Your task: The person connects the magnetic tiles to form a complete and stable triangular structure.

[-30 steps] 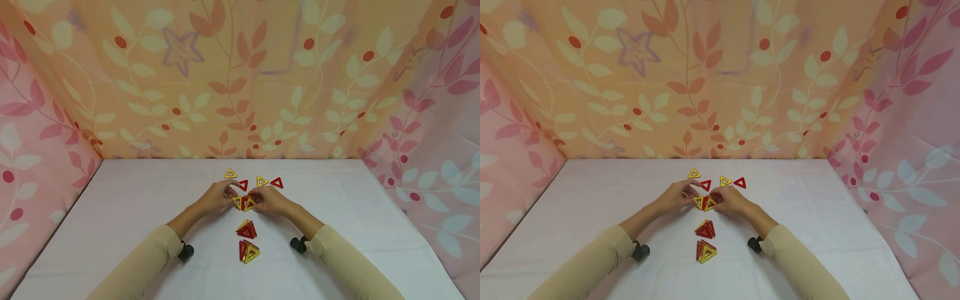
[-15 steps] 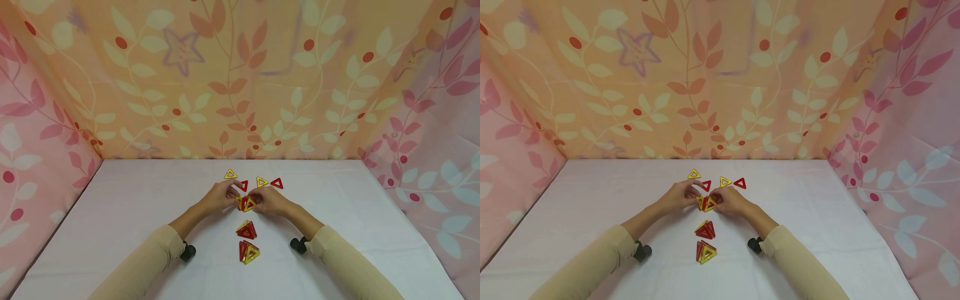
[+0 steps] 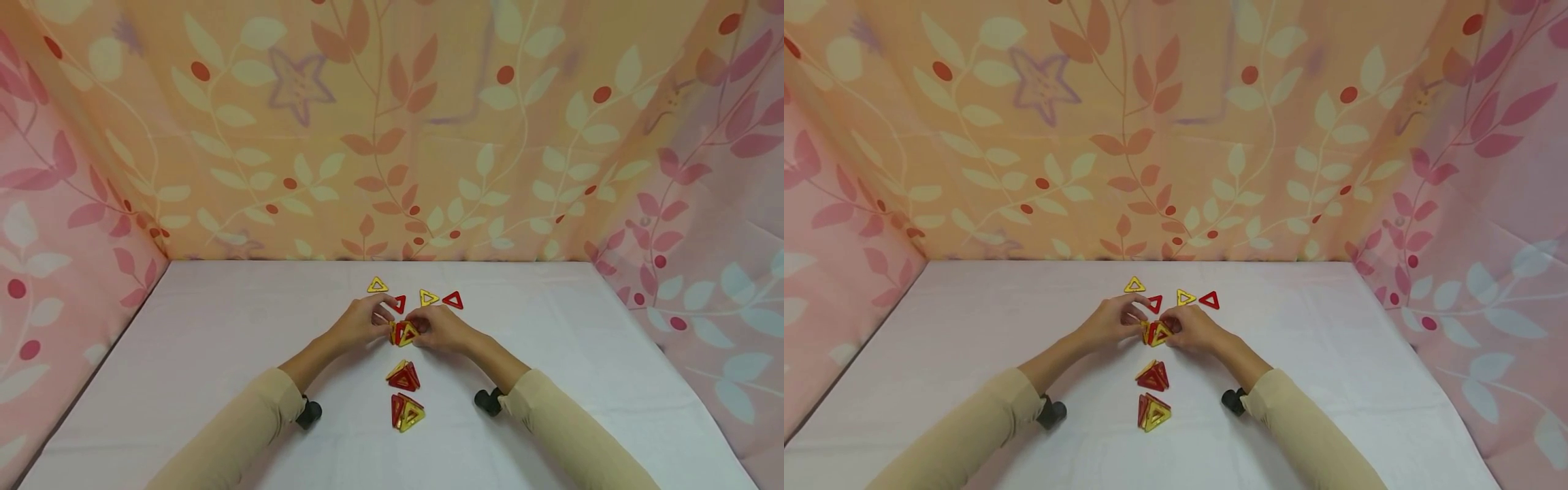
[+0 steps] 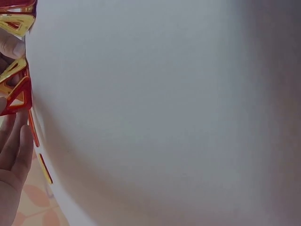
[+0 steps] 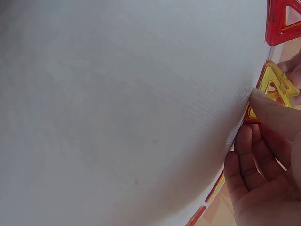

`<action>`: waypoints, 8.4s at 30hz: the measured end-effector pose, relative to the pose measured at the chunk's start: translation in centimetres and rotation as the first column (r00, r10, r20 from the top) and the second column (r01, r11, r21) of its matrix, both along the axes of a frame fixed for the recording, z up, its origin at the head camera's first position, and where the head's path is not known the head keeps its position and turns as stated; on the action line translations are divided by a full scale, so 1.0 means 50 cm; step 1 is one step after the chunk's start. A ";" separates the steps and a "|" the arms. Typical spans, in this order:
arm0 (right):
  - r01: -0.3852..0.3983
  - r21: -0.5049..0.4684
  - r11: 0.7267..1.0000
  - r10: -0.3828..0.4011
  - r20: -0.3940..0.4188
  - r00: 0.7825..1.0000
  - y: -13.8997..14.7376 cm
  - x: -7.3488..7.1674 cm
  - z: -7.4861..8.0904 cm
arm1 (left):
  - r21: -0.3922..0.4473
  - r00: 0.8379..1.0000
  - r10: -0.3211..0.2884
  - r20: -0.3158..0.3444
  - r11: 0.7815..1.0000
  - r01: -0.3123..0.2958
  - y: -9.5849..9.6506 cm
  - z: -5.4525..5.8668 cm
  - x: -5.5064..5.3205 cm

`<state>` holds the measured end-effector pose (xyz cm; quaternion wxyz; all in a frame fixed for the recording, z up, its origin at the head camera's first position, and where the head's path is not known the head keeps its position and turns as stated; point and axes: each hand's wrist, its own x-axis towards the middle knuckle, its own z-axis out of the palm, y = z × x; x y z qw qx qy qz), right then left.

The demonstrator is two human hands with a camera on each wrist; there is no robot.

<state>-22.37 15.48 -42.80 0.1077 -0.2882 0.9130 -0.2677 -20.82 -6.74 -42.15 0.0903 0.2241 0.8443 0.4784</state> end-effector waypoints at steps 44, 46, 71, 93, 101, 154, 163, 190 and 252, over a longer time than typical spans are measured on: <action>-0.020 -0.017 1.000 0.019 -0.033 0.999 -0.001 0.011 0.002 | -0.101 0.999 -0.003 -0.043 0.995 -0.002 0.026 -0.010 0.004; -0.026 -0.020 0.999 0.025 -0.045 0.999 -0.005 0.014 0.002 | -0.104 1.000 -0.001 -0.031 0.995 -0.002 0.024 -0.009 0.006; -0.144 -0.074 0.987 0.145 -0.001 0.989 0.005 0.033 0.014 | -0.094 0.998 -0.053 -0.042 0.994 0.049 -0.004 -0.010 0.035; 0.171 -0.112 0.979 -0.178 -0.055 0.983 0.077 -0.095 0.016 | -0.027 0.987 0.136 -0.082 0.990 -0.139 0.002 -0.005 -0.075; 0.138 -0.071 0.988 -0.141 -0.048 0.989 0.070 -0.105 0.004 | -0.132 0.992 0.127 -0.027 0.983 -0.130 0.015 -0.012 -0.105; 0.092 -0.056 0.994 -0.096 -0.078 0.992 0.019 -0.082 -0.005 | -0.236 0.994 0.074 -0.085 0.967 -0.092 0.034 -0.019 -0.109; 0.108 -0.041 0.993 -0.110 -0.062 0.992 0.016 -0.080 -0.006 | -0.226 0.993 0.063 -0.100 0.970 -0.085 0.036 -0.019 -0.110; 0.081 -0.083 0.993 -0.088 -0.081 0.993 0.011 -0.076 0.008 | -0.228 0.992 0.063 -0.112 0.970 -0.087 0.036 -0.021 -0.107; 0.185 -0.156 0.970 -0.168 0.116 0.979 -0.007 -0.084 -0.005 | -0.089 0.970 0.218 -0.104 0.970 -0.228 -0.027 0.000 -0.172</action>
